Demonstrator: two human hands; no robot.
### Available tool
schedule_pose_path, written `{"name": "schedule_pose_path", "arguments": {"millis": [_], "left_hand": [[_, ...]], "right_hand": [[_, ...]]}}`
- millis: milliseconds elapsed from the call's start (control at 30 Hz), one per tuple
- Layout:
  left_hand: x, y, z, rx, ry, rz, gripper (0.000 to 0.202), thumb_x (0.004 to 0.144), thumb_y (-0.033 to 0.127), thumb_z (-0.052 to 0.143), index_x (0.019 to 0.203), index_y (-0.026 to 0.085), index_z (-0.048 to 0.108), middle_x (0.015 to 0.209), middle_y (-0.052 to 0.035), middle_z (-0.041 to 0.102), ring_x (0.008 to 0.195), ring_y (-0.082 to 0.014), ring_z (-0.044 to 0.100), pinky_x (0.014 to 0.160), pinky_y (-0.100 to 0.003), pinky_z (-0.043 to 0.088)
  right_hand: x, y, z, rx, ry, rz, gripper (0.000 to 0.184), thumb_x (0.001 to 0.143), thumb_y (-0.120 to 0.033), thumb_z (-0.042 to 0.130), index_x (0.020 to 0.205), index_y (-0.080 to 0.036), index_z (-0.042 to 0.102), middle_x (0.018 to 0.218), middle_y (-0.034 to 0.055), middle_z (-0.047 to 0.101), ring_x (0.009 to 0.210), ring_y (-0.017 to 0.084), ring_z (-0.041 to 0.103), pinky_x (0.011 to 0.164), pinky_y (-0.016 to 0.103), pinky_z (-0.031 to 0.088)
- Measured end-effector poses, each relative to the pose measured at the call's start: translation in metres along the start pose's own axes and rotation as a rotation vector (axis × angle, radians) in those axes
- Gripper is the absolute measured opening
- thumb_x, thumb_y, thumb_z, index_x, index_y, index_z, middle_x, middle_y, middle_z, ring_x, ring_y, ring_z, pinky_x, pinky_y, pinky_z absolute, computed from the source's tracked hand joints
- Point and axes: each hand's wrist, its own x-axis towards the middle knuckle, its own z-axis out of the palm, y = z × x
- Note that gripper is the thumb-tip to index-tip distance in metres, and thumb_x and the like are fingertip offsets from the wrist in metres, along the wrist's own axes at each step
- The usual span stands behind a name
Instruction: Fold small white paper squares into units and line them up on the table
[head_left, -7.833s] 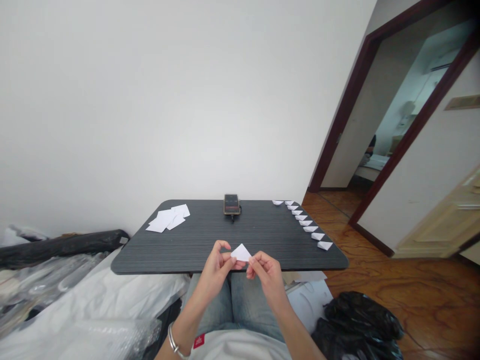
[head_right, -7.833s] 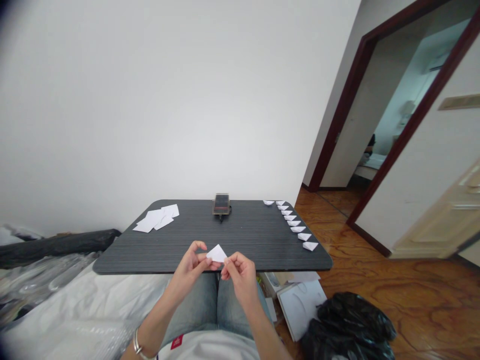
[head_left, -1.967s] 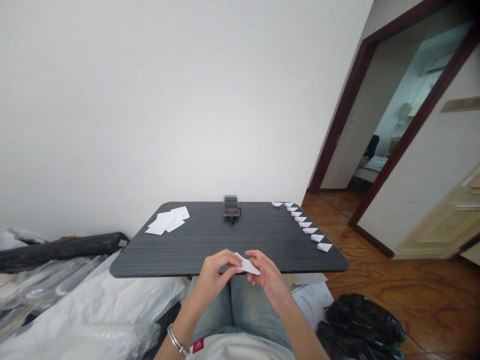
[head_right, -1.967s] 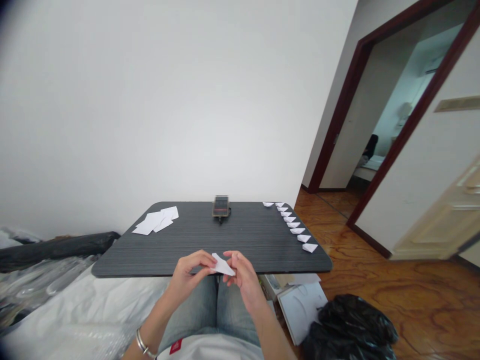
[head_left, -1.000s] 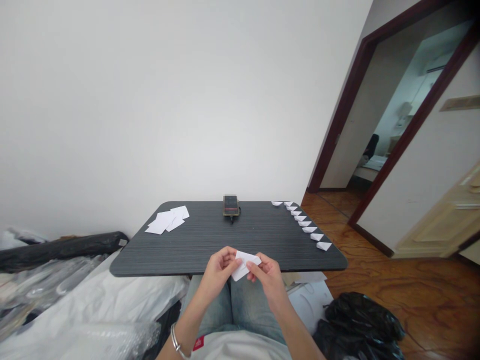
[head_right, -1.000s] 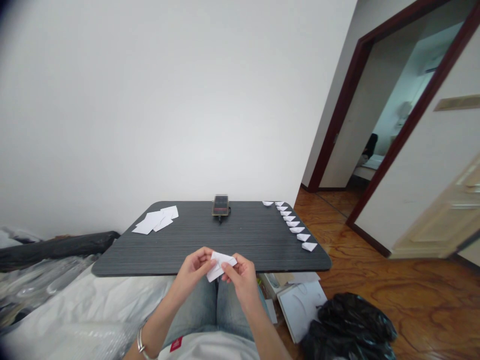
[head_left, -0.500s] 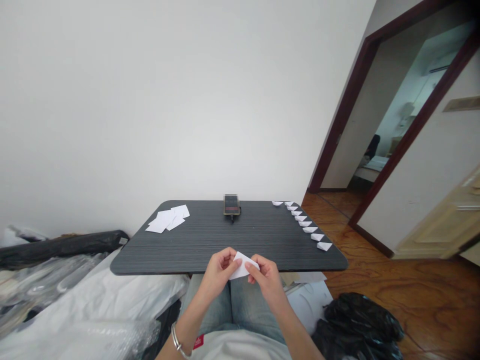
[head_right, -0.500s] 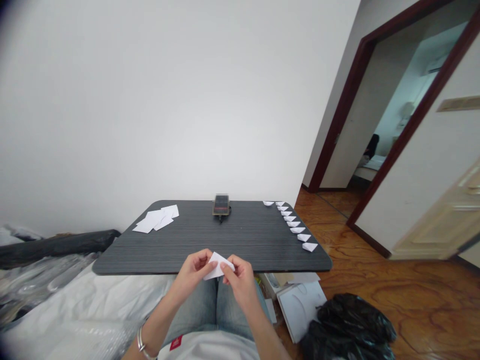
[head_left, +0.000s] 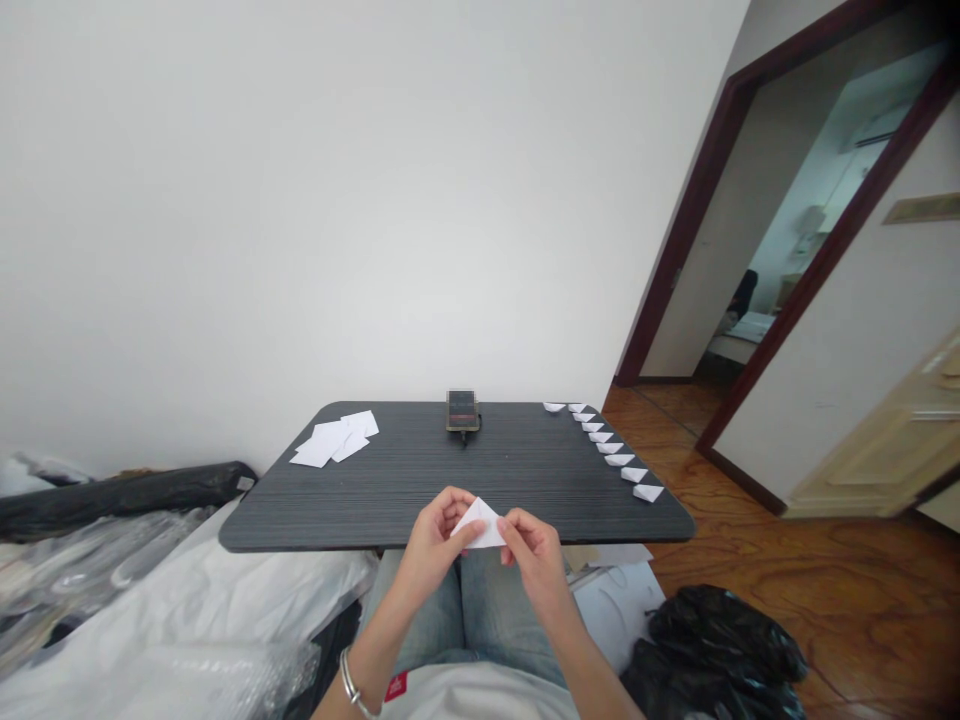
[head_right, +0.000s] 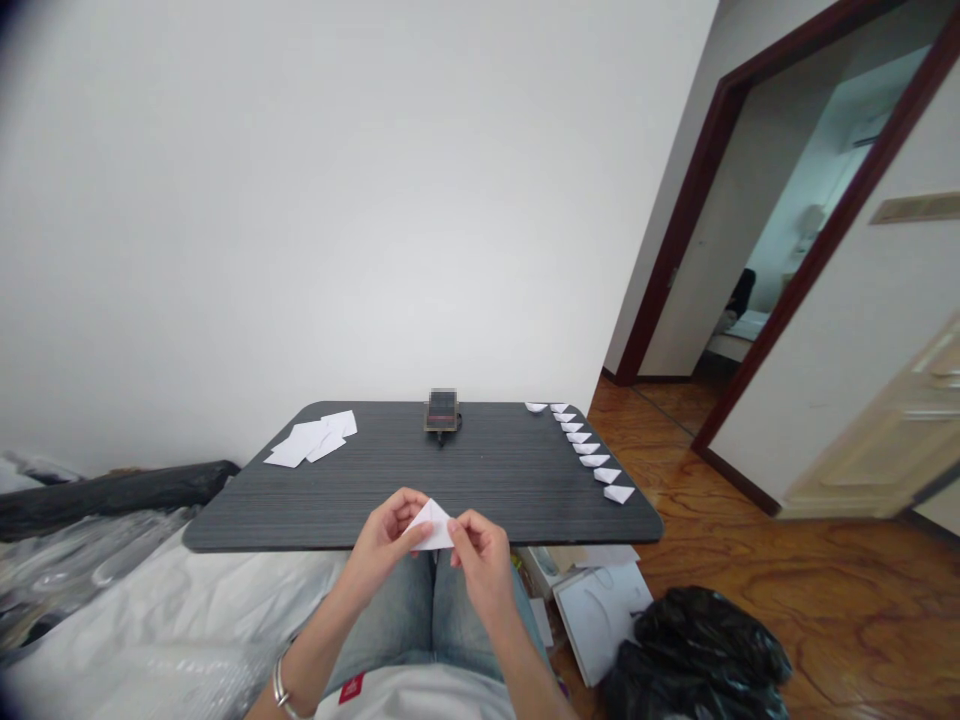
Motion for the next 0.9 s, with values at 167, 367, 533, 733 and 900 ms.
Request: {"name": "schedule_pose_path", "arguments": {"millis": [167,367,533,733,900], "left_hand": [[-0.002,0.006,0.000,-0.047,-0.008,-0.060,0.031,0.070,0.040,0.068,0.073,0.015,0.050,0.059,0.0033,0.054,0.048,-0.0070,0.046,0.043,-0.016,0.033],[-0.004,0.014,-0.005,-0.077,0.069,-0.079,0.031,0.066,0.039,0.071,0.071,0.015,0.052,0.058,0.0033,0.054,0.049,-0.0074,0.046,0.042,-0.016,0.031],[-0.004,0.015,-0.004,-0.085,0.070,-0.069,0.031,0.066,0.039,0.071,0.070,0.015,0.052,0.056,0.0039,0.052,0.048,-0.0074,0.045,0.042,-0.016,0.031],[-0.004,0.012,-0.004,-0.079,0.049,-0.078,0.032,0.066,0.040,0.071,0.071,0.015,0.052,0.058,0.0030,0.055,0.048,-0.0075,0.047,0.041,-0.016,0.031],[-0.003,0.008,-0.002,-0.079,0.005,-0.090,0.032,0.067,0.038,0.070,0.074,0.014,0.051,0.059,0.0033,0.055,0.047,-0.0062,0.046,0.041,-0.015,0.032]], "right_hand": [[-0.001,-0.006,0.000,0.059,-0.057,-0.004,0.038,0.080,-0.045,0.054,0.054,-0.018,0.052,0.046,-0.0035,0.047,0.045,0.011,0.043,0.046,0.023,0.033],[-0.001,-0.007,-0.007,0.172,-0.055,0.008,0.021,0.079,-0.038,0.058,0.077,-0.018,0.062,0.059,-0.0008,0.056,0.049,0.011,0.049,0.045,0.022,0.036],[-0.004,-0.011,-0.009,0.214,-0.100,0.021,0.021,0.073,-0.029,0.066,0.091,-0.021,0.059,0.077,0.0015,0.058,0.060,0.013,0.056,0.044,0.020,0.037],[-0.004,-0.010,-0.008,0.160,-0.120,0.004,0.015,0.072,-0.020,0.065,0.087,-0.021,0.061,0.072,0.0006,0.059,0.061,0.014,0.054,0.046,0.020,0.038],[-0.002,-0.008,-0.010,-0.035,-0.133,-0.145,0.008,0.072,-0.014,0.063,0.073,-0.020,0.068,0.070,0.0024,0.062,0.065,0.016,0.056,0.050,0.023,0.039]]}}
